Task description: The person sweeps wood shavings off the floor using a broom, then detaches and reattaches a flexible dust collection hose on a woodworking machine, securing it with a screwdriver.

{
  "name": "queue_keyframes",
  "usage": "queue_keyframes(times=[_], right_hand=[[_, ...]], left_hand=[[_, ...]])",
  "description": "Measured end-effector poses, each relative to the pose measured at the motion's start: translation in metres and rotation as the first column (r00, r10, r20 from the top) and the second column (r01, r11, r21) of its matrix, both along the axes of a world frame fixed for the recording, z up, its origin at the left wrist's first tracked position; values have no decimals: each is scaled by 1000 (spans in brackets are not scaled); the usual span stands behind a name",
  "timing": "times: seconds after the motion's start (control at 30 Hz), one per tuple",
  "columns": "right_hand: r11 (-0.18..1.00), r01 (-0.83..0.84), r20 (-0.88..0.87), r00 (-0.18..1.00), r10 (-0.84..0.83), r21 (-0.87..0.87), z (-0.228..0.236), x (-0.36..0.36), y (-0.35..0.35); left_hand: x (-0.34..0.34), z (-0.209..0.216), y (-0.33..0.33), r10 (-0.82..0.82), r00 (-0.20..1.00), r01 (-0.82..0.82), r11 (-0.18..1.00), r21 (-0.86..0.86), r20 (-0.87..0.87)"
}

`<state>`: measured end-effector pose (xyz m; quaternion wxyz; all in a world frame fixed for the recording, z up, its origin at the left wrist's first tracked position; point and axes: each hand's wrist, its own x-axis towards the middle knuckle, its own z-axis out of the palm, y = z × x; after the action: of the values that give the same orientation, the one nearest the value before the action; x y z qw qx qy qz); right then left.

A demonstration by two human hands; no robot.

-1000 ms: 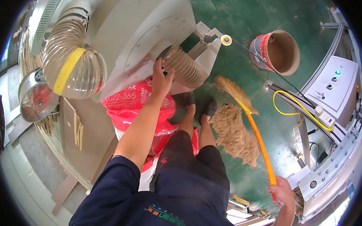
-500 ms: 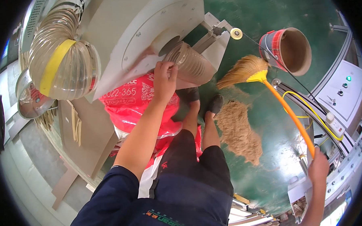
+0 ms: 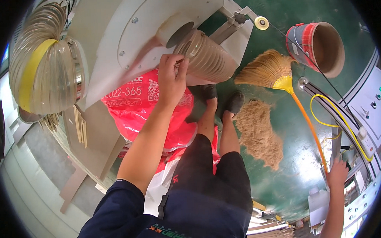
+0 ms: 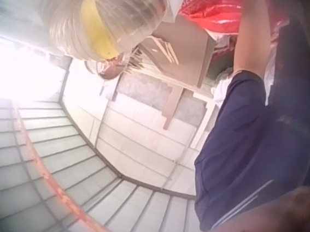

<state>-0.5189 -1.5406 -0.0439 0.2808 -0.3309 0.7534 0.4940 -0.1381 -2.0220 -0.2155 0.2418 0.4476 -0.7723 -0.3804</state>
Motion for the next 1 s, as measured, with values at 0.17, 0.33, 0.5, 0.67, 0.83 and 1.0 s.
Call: queue_keyframes(times=[0.17,0.33,0.5,0.67,0.83,1.0], right_hand=[[978,208,13,978,-207,-18,-33,31,8],[807,480,271,874,-405,-343,-61,81,-37],[427,797,661,598,-454,-428,-101,138,-177],[152,877,874,473,-109,-456,-142,169,-330],[110,889,891,425,157,-444,-194,172,-410],[151,868,871,435,228,-473,-229,178,-406]], left_hand=[[-2,-2,-3,-4,1000,4,999,54,4],[-5,1,-10,-32,999,32,999,6,-10],[-9,5,-21,-29,999,28,997,65,20],[-15,-3,-29,-100,993,103,994,-44,61],[-17,-3,-25,-146,985,141,988,57,90],[-23,-4,-20,-127,986,102,974,204,111]])
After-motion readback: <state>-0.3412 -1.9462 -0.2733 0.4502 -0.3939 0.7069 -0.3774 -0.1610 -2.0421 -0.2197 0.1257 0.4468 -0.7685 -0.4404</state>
